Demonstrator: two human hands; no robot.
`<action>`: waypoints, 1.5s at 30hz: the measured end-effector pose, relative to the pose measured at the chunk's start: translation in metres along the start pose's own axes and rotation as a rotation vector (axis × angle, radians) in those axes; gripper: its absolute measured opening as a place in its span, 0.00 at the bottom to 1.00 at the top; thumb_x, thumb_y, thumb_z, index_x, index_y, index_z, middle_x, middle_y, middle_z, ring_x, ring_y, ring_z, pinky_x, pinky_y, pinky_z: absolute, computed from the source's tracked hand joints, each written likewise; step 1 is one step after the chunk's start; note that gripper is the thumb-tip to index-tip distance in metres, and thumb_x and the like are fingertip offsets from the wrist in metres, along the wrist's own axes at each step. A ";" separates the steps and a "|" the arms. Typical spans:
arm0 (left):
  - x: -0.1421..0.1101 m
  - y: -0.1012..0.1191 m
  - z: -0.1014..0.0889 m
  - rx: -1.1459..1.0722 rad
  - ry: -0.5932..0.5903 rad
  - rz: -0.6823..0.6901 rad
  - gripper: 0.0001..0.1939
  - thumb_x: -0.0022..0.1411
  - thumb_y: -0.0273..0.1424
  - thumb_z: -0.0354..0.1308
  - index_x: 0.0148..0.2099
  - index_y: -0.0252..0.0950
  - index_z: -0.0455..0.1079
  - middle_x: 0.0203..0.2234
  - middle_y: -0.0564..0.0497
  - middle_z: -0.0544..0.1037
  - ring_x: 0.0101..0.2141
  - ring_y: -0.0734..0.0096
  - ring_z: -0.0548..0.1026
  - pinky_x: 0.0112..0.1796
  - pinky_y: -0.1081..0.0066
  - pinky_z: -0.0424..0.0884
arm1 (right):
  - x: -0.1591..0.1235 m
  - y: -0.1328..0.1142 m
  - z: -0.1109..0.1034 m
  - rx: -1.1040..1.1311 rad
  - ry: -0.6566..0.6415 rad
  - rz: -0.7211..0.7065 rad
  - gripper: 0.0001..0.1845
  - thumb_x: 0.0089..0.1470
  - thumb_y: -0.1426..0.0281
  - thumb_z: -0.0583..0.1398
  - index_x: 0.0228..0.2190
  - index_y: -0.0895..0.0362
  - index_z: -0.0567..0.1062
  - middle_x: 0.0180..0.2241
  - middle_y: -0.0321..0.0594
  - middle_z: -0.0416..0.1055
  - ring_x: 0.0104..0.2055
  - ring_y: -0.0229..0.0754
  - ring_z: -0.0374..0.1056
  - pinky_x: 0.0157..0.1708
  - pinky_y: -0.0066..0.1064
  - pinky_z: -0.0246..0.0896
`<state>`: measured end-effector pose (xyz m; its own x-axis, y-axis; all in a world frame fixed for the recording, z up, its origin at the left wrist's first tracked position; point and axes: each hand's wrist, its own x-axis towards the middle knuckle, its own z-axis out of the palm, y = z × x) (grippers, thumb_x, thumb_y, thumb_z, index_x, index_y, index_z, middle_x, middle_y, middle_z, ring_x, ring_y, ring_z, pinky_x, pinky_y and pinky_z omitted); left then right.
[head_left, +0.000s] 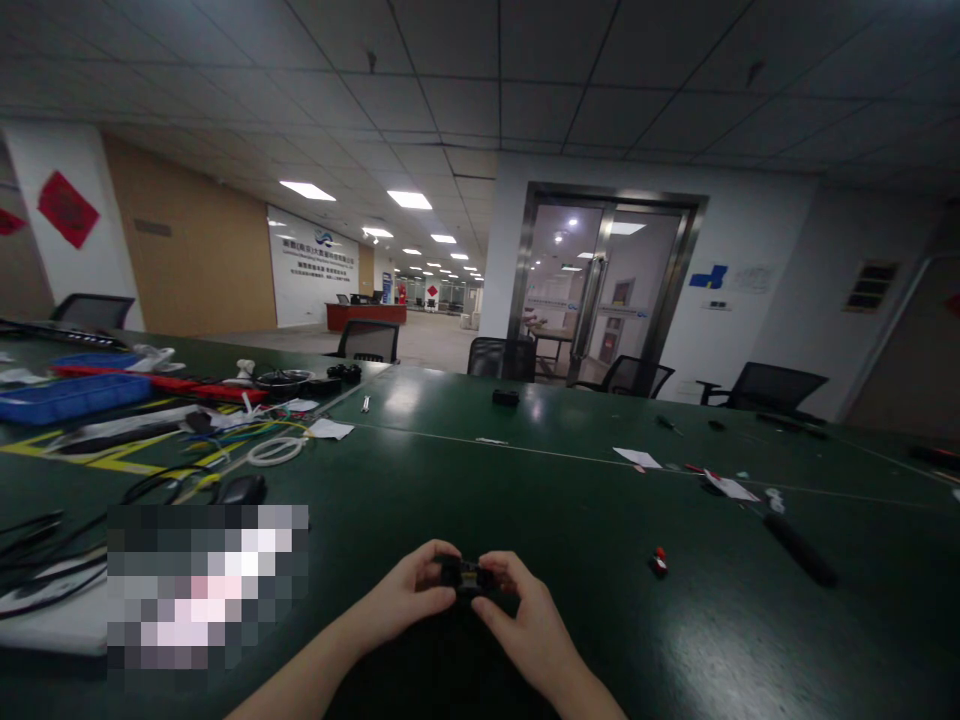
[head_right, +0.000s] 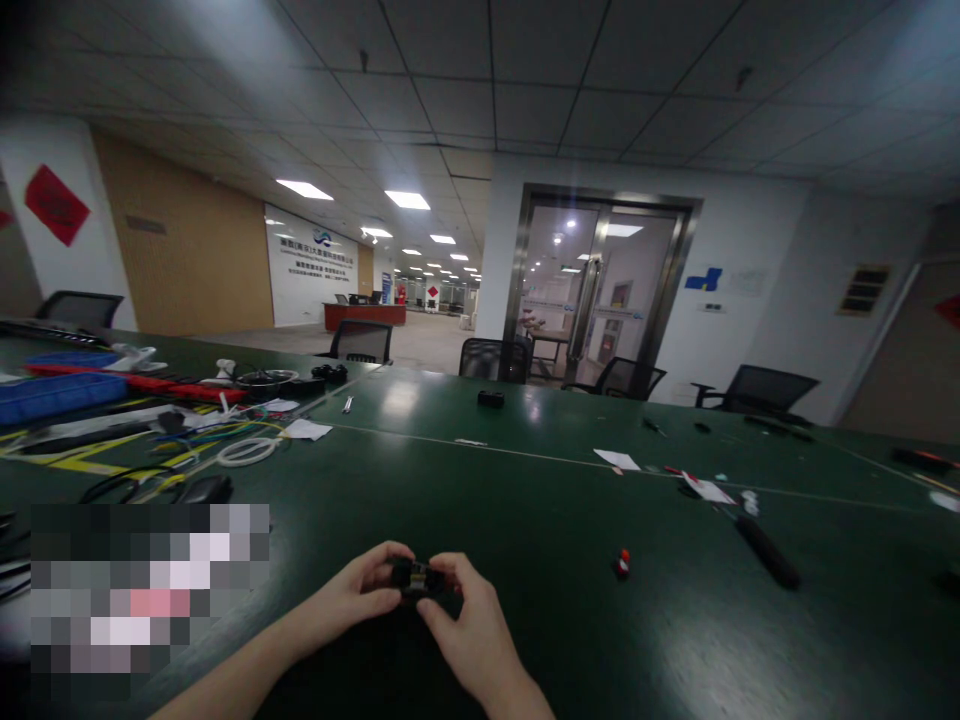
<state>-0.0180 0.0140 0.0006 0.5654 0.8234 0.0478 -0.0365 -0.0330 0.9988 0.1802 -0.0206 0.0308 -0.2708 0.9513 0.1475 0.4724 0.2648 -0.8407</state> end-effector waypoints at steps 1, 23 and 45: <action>0.000 0.000 0.000 0.011 0.004 0.005 0.22 0.51 0.37 0.63 0.47 0.38 0.61 0.37 0.50 0.75 0.37 0.66 0.72 0.38 0.70 0.63 | 0.000 0.001 0.000 0.001 -0.001 0.002 0.18 0.47 0.68 0.59 0.43 0.51 0.68 0.44 0.37 0.70 0.48 0.44 0.64 0.48 0.35 0.57; -0.002 0.008 0.003 -0.013 0.002 0.039 0.23 0.50 0.33 0.64 0.47 0.37 0.63 0.41 0.46 0.74 0.44 0.59 0.70 0.44 0.62 0.62 | -0.002 0.001 -0.003 0.023 -0.023 0.058 0.20 0.49 0.67 0.58 0.46 0.49 0.67 0.46 0.34 0.69 0.50 0.44 0.63 0.50 0.37 0.55; 0.001 0.002 0.004 -0.011 0.007 0.062 0.22 0.49 0.33 0.65 0.45 0.38 0.63 0.39 0.49 0.74 0.41 0.61 0.71 0.41 0.64 0.63 | -0.003 0.001 0.002 0.051 0.052 -0.084 0.12 0.45 0.70 0.60 0.35 0.49 0.74 0.41 0.36 0.69 0.46 0.46 0.65 0.46 0.38 0.59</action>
<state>-0.0148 0.0124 0.0030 0.5559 0.8240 0.1096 -0.0808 -0.0776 0.9937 0.1797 -0.0232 0.0283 -0.2635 0.9332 0.2443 0.4063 0.3371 -0.8493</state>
